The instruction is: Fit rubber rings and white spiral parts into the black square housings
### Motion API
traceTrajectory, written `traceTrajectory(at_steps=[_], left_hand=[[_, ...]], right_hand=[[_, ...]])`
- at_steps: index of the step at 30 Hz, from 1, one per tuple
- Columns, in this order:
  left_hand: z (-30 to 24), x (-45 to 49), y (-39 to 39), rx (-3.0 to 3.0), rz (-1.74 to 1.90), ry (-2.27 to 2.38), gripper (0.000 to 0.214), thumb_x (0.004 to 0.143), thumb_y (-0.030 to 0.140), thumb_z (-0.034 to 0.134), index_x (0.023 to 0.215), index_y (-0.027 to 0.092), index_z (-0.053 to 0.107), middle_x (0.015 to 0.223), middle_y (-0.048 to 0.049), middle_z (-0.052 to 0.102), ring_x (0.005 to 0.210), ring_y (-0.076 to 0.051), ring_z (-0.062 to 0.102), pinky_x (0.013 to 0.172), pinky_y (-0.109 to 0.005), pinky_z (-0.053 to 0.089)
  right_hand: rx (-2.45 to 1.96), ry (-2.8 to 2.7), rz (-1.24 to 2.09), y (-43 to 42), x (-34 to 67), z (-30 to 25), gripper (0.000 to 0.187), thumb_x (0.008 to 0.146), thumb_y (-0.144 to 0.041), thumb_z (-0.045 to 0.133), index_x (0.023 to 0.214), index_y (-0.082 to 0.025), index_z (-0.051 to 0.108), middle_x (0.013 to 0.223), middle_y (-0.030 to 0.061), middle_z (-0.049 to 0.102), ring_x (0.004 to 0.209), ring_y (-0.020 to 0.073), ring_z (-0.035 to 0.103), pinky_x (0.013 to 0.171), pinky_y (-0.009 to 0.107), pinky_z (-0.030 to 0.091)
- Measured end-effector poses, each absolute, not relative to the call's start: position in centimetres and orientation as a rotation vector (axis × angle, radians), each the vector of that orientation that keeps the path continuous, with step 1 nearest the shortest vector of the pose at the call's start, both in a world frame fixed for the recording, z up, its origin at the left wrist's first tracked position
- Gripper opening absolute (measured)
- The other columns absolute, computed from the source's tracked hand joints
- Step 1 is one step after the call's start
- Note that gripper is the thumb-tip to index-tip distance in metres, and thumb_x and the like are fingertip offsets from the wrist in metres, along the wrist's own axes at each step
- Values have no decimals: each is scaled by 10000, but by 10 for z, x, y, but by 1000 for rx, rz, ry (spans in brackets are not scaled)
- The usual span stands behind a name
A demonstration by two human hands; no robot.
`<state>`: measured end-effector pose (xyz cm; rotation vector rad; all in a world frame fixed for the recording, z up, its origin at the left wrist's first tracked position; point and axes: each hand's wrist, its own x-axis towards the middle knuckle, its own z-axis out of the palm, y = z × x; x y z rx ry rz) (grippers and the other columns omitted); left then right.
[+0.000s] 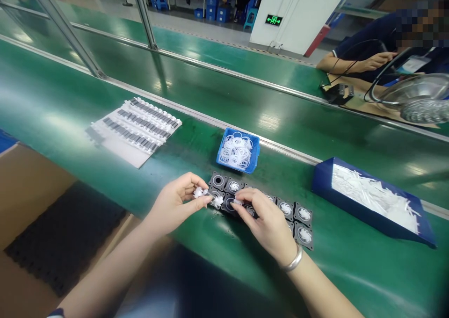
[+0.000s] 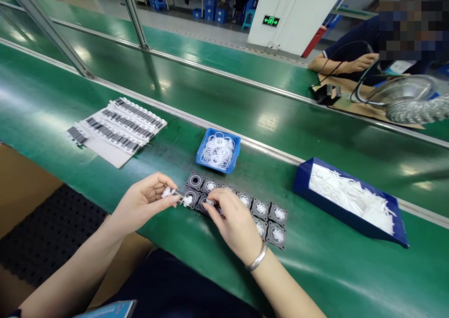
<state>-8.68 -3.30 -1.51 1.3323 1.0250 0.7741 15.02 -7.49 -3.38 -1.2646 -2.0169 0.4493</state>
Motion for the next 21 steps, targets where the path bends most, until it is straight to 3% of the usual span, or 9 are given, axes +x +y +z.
traceTrajectory(at_steps=[4, 7, 10, 12, 14, 17, 21], left_hand=[[-15, -84, -34, 1261, 797, 1010, 180, 829, 245, 708, 922, 165, 576, 778, 16, 654, 722, -108, 660, 709, -226, 536], [-15, -77, -36, 1231, 792, 957, 181, 829, 239, 706, 934, 161, 580, 805, -1, 669, 756, -127, 679, 731, -242, 553], [-15, -70, -38, 1254, 794, 927, 194, 828, 238, 711, 968, 154, 606, 858, -26, 685, 798, -143, 687, 762, -259, 562], [-15, -69, -38, 1255, 851, 924, 195, 821, 238, 722, 962, 154, 618, 868, -30, 690, 797, -145, 688, 769, -263, 567], [-16, -72, -36, 1246, 947, 940, 186, 821, 244, 725, 948, 159, 618, 872, -29, 693, 807, -150, 689, 768, -266, 570], [-18, -79, -31, 1368, 1035, 1061, 164, 835, 259, 709, 949, 173, 629, 906, -33, 688, 852, -162, 681, 780, -274, 565], [-28, -82, -30, 1869, 888, 1174, 174, 881, 194, 617, 1053, 204, 635, 975, -30, 672, 832, -153, 645, 787, -292, 537]], right_hand=[[-1226, -2140, 425, -77, 151, -30, 295, 883, -255, 676, 1142, -208, 543, 1171, 105, 614, 1118, 231, 580, 969, 414, 497], [-1268, -1995, 690, -79, 147, -20, 466, 845, -324, 722, 1244, -229, 499, 1183, 90, 604, 1051, 205, 615, 922, 373, 538], [-1240, -1811, 962, -80, 138, -16, 295, 882, -305, 678, 1145, -261, 553, 1029, 23, 649, 878, 145, 664, 804, 290, 573], [-1211, -1664, 1032, -76, 133, -14, 164, 904, -275, 650, 1054, -263, 585, 973, 1, 663, 837, 129, 675, 770, 263, 576], [-1194, -1568, 1049, -69, 132, -12, 147, 900, -269, 654, 1038, -260, 603, 981, 2, 674, 841, 131, 679, 766, 257, 577], [-1258, -1625, 893, -52, 135, -7, 147, 912, -271, 634, 1058, -251, 630, 998, 15, 689, 864, 142, 677, 803, 277, 568], [-1272, -1959, 560, -28, 138, -13, 151, 944, -240, 565, 1078, -228, 634, 1025, 42, 695, 908, 168, 667, 854, 337, 560]])
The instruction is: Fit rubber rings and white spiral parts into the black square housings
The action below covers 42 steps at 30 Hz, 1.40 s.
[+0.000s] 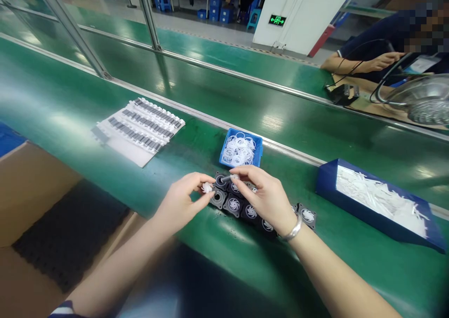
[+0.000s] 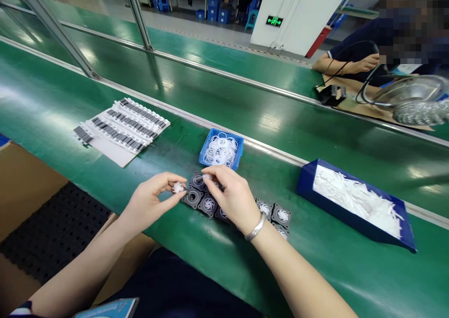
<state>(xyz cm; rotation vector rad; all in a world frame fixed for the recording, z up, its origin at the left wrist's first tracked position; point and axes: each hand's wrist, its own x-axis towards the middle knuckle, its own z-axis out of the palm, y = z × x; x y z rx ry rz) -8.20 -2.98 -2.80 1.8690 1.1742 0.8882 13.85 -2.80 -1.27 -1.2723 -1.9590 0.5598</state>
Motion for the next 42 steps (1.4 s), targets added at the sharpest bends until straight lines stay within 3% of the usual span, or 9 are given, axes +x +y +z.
traceTrajectory(at_steps=[7, 13, 18, 22, 27, 31, 38, 42], left_hand=[[-39, -68, -34, 2301, 729, 1072, 260, 931, 134, 489, 1181, 198, 523, 1030, -61, 657, 952, -213, 634, 862, -365, 520], [-34, -67, -31, 2400, 653, 999, 377, 923, 119, 509, 1290, 183, 456, 1155, -94, 628, 1068, -240, 603, 951, -408, 503], [-26, -91, -20, 2342, 611, 1107, 532, 880, 283, 656, 1356, 224, 427, 1325, -114, 531, 1254, -273, 501, 1062, -451, 444], [-25, -103, -5, 2353, 549, 1060, 776, 786, 458, 747, 1430, 252, 365, 1457, -130, 429, 1365, -310, 401, 1137, -494, 371], [-37, -73, 9, 2503, 388, 701, 981, 703, 590, 763, 1491, 230, 301, 1539, -159, 342, 1448, -352, 259, 1178, -545, 282], [-47, -42, 10, 2625, 287, 595, 975, 710, 616, 741, 1488, 213, 314, 1523, -148, 382, 1426, -351, 295, 1163, -537, 309], [-62, -9, -2, 2776, 404, 528, 733, 809, 496, 688, 1431, 256, 384, 1416, -107, 514, 1284, -339, 468, 1055, -519, 430], [-67, 39, -23, 2733, 476, 494, 735, 791, 503, 700, 1410, 245, 399, 1352, -122, 558, 1218, -341, 522, 1006, -511, 465]], right_hand=[[-1109, -2418, 348, -12, 130, -23, 275, 974, -179, 461, 1215, -142, 589, 1188, 136, 648, 1097, 236, 607, 958, 441, 533], [-1223, -2313, 219, -18, 152, 6, 372, 957, -219, 521, 1327, -181, 503, 1259, 115, 610, 1187, 233, 562, 1043, 456, 483], [-1447, -2148, 61, -54, 202, 18, 378, 950, -304, 548, 1321, -239, 514, 1246, 90, 624, 1155, 255, 593, 1015, 469, 491], [-1698, -1994, 14, -98, 234, 8, 468, 926, -426, 566, 1357, -259, 492, 1267, 93, 611, 1154, 276, 591, 1011, 475, 481], [-1880, -2041, -35, -136, 224, -27, 658, 866, -556, 595, 1422, -247, 426, 1456, 131, 465, 1371, 378, 373, 1081, 627, 322], [-1996, -2045, -4, -137, 202, -45, 692, 859, -616, 567, 1443, -277, 416, 1522, 118, 394, 1431, 406, 243, 1098, 662, 231], [-2020, -2009, 19, -149, 211, -46, 720, 862, -731, 436, 1434, -292, 436, 1489, 106, 447, 1369, 374, 338, 1115, 660, 164], [-2063, -1986, -27, -180, 252, -44, 684, 878, -704, 445, 1423, -292, 454, 1474, 100, 468, 1349, 357, 360, 1116, 631, 188]])
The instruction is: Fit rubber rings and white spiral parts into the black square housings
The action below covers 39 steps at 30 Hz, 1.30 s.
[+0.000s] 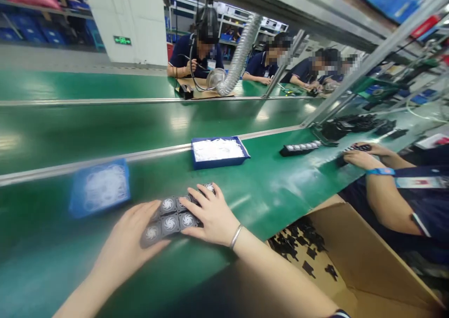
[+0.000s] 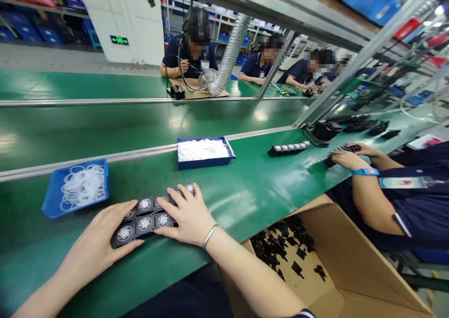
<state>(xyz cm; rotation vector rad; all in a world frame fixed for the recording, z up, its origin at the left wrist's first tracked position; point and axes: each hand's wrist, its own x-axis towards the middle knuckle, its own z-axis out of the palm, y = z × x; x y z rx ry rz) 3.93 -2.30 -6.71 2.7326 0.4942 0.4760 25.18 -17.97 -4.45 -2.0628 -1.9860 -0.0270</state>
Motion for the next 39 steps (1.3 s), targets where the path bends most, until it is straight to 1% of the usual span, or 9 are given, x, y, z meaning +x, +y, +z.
traceTrajectory(at_steps=[5, 16, 23, 25, 29, 30, 31, 35, 39], left_hand=[[-63, 120, -68, 2608, 424, 521, 902, 760, 526, 729, 1480, 224, 277, 1373, -144, 527, 1256, -332, 489, 1024, -515, 441], [-59, 293, -154, 2579, 419, 347, 793, 750, 510, 753, 1397, 207, 409, 1371, -130, 554, 1242, -351, 467, 1000, -539, 410], [-63, 399, -206, 2597, 466, 255, 739, 760, 532, 736, 1355, 188, 464, 1360, -141, 558, 1232, -369, 450, 1034, -565, 364], [-64, 431, -222, 2590, 473, 254, 729, 767, 544, 724, 1346, 181, 471, 1355, -144, 557, 1243, -362, 438, 1048, -575, 351], [-65, 496, -257, 2555, 479, 278, 681, 786, 524, 711, 1323, 167, 494, 1316, -157, 570, 1256, -375, 428, 1054, -649, 314], [-64, 511, -265, 2547, 480, 281, 673, 788, 518, 710, 1320, 162, 499, 1309, -162, 570, 1262, -381, 425, 1053, -666, 306], [-63, 525, -273, 2540, 480, 281, 674, 789, 515, 708, 1321, 158, 499, 1311, -167, 564, 1274, -386, 417, 1054, -678, 299], [-62, 553, -291, 2535, 494, 243, 771, 790, 564, 677, 1391, 146, 434, 1440, -177, 454, 1376, -383, 318, 1090, -667, 282], [-78, 536, -281, 2547, 533, 161, 927, 753, 618, 688, 1451, 117, 341, 1518, -175, 359, 1427, -343, 270, 1147, -548, 295]], right_hand=[[-2117, -1968, -109, -231, 323, -47, 640, 886, -604, 532, 1431, -277, 456, 1453, 120, 489, 1334, 349, 400, 1105, 617, 229], [-2246, -1911, -101, -333, 479, -48, 610, 913, -546, 528, 1450, -275, 428, 1478, 118, 467, 1368, 319, 382, 1124, 598, 220], [-2310, -1565, -173, -392, 560, -37, 494, 872, -491, 614, 1338, -338, 557, 1422, 39, 541, 1339, 268, 442, 1164, 501, 202], [-2330, -1304, -305, -408, 574, -36, 466, 908, -488, 559, 1341, -314, 553, 1440, 44, 517, 1361, 260, 412, 1175, 487, 187], [-2255, -549, -682, -432, 584, -61, 531, 1031, -441, 185, 1473, -190, 338, 1508, 146, 370, 1408, 263, 313, 1160, 535, 210], [-2212, -375, -740, -434, 585, -72, 536, 1036, -428, 145, 1481, -176, 306, 1501, 164, 362, 1402, 272, 318, 1147, 555, 230], [-2170, -231, -772, -435, 586, -84, 520, 1040, -426, 168, 1470, -175, 319, 1482, 168, 380, 1383, 282, 347, 1129, 568, 265], [-2034, 105, -755, -430, 603, -121, 440, 956, -411, 544, 1333, -191, 496, 1373, 112, 507, 1213, 275, 530, 1009, 531, 445], [-1922, 290, -715, -428, 643, -129, 406, 946, -382, 572, 1300, -189, 526, 1344, 104, 530, 1167, 256, 561, 972, 499, 484]])
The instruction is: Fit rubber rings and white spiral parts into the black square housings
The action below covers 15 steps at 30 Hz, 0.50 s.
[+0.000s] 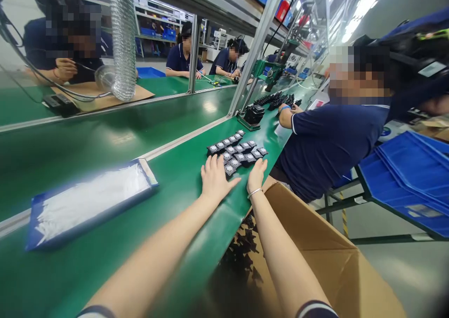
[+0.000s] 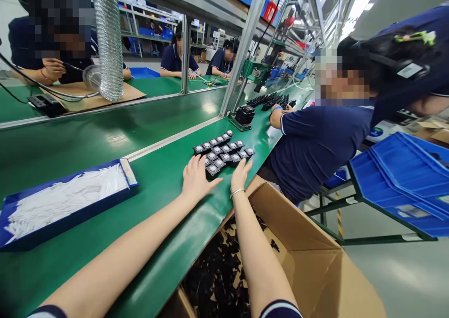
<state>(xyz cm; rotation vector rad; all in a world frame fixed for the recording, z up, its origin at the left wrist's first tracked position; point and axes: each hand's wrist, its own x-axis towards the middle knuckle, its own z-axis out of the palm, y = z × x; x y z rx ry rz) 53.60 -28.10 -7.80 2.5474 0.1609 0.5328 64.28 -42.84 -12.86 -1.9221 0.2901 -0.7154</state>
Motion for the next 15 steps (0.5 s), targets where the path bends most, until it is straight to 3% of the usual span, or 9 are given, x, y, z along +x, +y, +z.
traceTrajectory(at_steps=[7, 15], left_hand=[[-117, 515, -265, 2534, 442, 128, 1050, 722, 641, 707, 1463, 41, 268, 1484, -266, 366, 1397, -376, 347, 1144, -507, 329], [-119, 561, -282, 2479, 505, 121, 862, 811, 530, 685, 1410, 32, 318, 1416, -261, 441, 1335, -366, 432, 1108, -466, 387]], right_hand=[[-1792, 429, -725, -442, 710, -126, 409, 942, -380, 580, 1298, -185, 526, 1340, 104, 530, 1161, 256, 564, 963, 494, 490], [-1784, 326, -703, -448, 731, -133, 402, 943, -382, 578, 1290, -184, 533, 1329, 102, 540, 1151, 251, 570, 958, 490, 493]])
